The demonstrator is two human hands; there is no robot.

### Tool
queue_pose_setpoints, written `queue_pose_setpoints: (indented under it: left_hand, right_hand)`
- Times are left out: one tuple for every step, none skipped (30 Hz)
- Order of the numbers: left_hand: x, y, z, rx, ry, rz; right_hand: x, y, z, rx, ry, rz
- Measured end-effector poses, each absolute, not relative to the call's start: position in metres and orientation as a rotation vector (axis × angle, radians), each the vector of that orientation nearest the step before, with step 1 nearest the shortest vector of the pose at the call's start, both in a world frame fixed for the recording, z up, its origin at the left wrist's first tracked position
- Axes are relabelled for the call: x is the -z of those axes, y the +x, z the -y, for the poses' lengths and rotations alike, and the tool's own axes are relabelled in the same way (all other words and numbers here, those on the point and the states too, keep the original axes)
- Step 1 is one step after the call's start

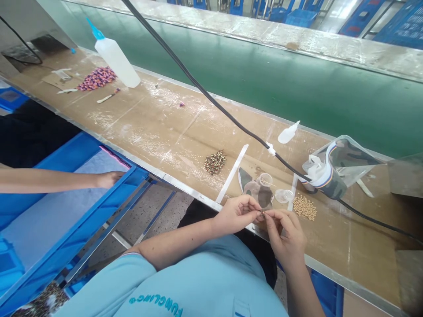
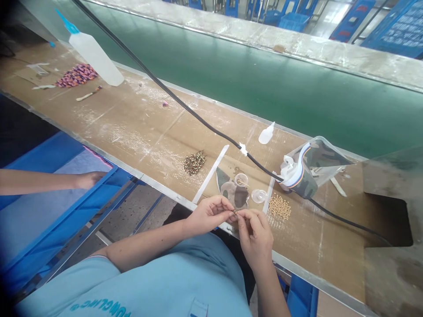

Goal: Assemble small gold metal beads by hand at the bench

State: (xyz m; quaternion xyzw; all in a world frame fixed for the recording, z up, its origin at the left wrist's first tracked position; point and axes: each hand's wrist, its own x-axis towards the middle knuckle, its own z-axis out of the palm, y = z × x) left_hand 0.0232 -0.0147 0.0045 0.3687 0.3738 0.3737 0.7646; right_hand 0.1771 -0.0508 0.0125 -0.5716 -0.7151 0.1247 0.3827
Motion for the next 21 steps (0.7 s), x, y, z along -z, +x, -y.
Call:
queue_pose_setpoints:
  left_hand:
    - [-0.005, 0.023, 0.014, -0.805, 0.775, -0.814]
    - [-0.006, 0.024, 0.013, -0.798, 0.752, -0.815]
    - [-0.007, 0.024, 0.012, -0.79, 0.73, -0.815]
    - [-0.008, 0.024, 0.011, -0.779, 0.708, -0.813]
    - [-0.009, 0.023, 0.01, -0.766, 0.688, -0.808]
    - [-0.01, 0.023, 0.009, -0.752, 0.67, -0.801]
    - [-0.01, 0.023, 0.008, -0.737, 0.653, -0.792]
    - [-0.01, 0.023, 0.007, -0.721, 0.64, -0.783]
    - [-0.011, 0.022, 0.005, -0.707, 0.628, -0.777]
    - [-0.011, 0.022, 0.004, -0.695, 0.618, -0.773]
    - [-0.011, 0.022, 0.004, -0.686, 0.608, -0.771]
    - [-0.011, 0.022, 0.003, -0.678, 0.602, -0.77]
    - [-0.012, 0.022, 0.002, -0.674, 0.596, -0.77]
    - [-0.012, 0.022, 0.002, -0.67, 0.594, -0.771]
    - [-0.011, 0.022, 0.002, -0.669, 0.593, -0.772]
    - [-0.011, 0.022, 0.002, -0.668, 0.594, -0.773]
    - [-0.01, 0.022, 0.002, -0.668, 0.596, -0.775]
    - [-0.01, 0.022, 0.002, -0.667, 0.598, -0.776]
    - [-0.009, 0.022, 0.002, -0.664, 0.601, -0.777]
    - [-0.008, 0.022, 0.001, -0.659, 0.607, -0.777]
    - [-0.007, 0.022, 0.001, -0.653, 0.611, -0.775]
  right_hand:
    - [-0.013, 0.177, 0.051, -0.315, -1.455, 1.825]
    - [-0.014, 0.177, 0.05, -0.315, -1.451, 1.825]
    - [-0.014, 0.177, 0.05, -0.32, -1.45, 1.825]
    - [-0.015, 0.177, 0.049, -0.33, -1.451, 1.823]
    - [-0.015, 0.177, 0.049, -0.345, -1.456, 1.821]
    - [-0.016, 0.178, 0.048, -0.362, -1.46, 1.818]
    - [-0.016, 0.178, 0.048, -0.379, -1.464, 1.812]
    - [-0.016, 0.178, 0.047, -0.397, -1.465, 1.805]
    - [-0.015, 0.178, 0.047, -0.414, -1.466, 1.797]
    - [-0.015, 0.178, 0.047, -0.429, -1.465, 1.788]
    - [-0.015, 0.179, 0.047, -0.444, -1.467, 1.781]
    - [-0.014, 0.179, 0.047, -0.454, -1.468, 1.776]
    - [-0.014, 0.178, 0.047, -0.46, -1.47, 1.772]
    - [-0.014, 0.178, 0.048, -0.461, -1.472, 1.771]
    - [-0.014, 0.178, 0.047, -0.456, -1.472, 1.772]
    - [-0.014, 0.178, 0.047, -0.45, -1.471, 1.777]
    - [-0.014, 0.179, 0.047, -0.442, -1.47, 1.784]
    - [-0.014, 0.179, 0.047, -0.438, -1.47, 1.792]
    - [-0.015, 0.179, 0.046, -0.439, -1.47, 1.8]
    - [-0.015, 0.18, 0.046, -0.445, -1.469, 1.807]
    - [-0.015, 0.18, 0.046, -0.458, -1.471, 1.813]
